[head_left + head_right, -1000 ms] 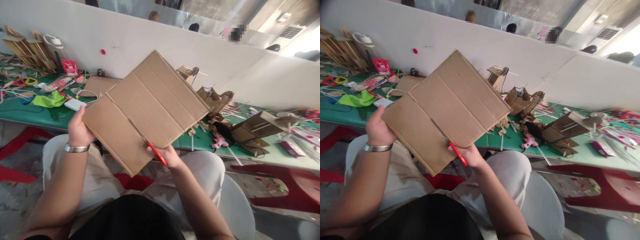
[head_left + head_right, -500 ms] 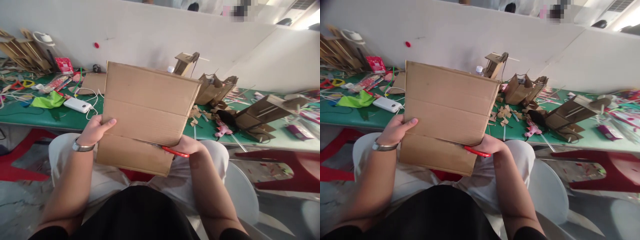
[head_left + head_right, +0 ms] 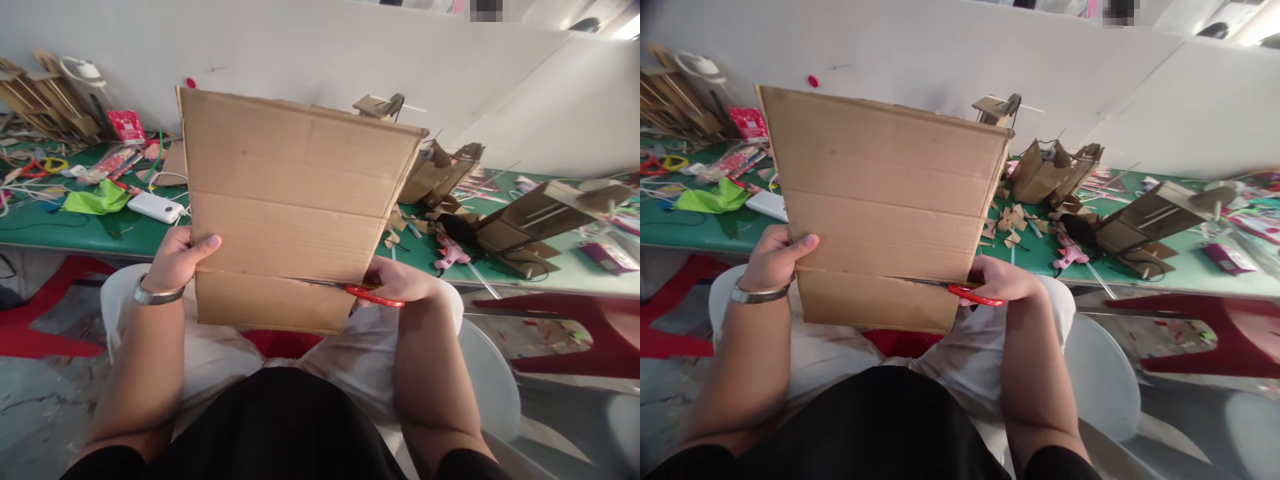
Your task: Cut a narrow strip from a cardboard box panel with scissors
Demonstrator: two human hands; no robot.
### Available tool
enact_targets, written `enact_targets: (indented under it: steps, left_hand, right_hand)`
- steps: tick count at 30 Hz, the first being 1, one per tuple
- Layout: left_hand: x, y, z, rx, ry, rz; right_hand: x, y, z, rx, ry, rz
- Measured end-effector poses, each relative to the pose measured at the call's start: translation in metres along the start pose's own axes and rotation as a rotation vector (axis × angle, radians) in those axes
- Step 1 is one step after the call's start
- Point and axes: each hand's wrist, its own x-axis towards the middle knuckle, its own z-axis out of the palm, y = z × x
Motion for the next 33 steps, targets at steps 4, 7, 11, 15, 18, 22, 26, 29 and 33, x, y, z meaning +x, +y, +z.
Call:
enact_targets:
  steps: [4,7,11,15,18,22,26,29,33]
  left_hand:
    - [-0.002,0.004,0.002,0.019,0.021,0.015]
    - [-0.002,0.007,0.003,0.042,0.042,0.041]
    - [-0.003,0.008,0.003,0.053,0.062,0.071]
    - [-0.002,0.007,-0.001,0.001,0.108,0.045]
    - [0.003,0.011,-0.011,-0.151,0.354,0.156]
    - [0.014,0.016,-0.014,-0.314,0.469,0.326]
    - [0.021,0.01,0.009,-0.473,0.601,0.351]
    - [0.022,0.005,0.031,-0.608,0.593,0.308]
    - [0.017,0.003,0.053,-0.598,0.495,0.237]
  right_hand:
    - [-0.007,-0.002,-0.005,0.057,0.009,0.081]
    - [-0.01,-0.007,-0.007,0.009,0.017,0.104]
    - [-0.011,-0.014,-0.007,-0.029,0.036,0.116]
    - [-0.022,-0.013,-0.012,-0.087,0.083,0.102]
    - [-0.041,-0.006,-0.022,-0.143,0.22,0.127]
    - [-0.053,0.003,-0.029,-0.061,0.467,0.04]
    - [-0.035,0.004,-0.019,0.106,0.456,-0.224]
    - [-0.016,0.004,-0.007,0.172,0.314,-0.324]
    - [0.002,0.006,0.008,0.231,0.119,-0.37]
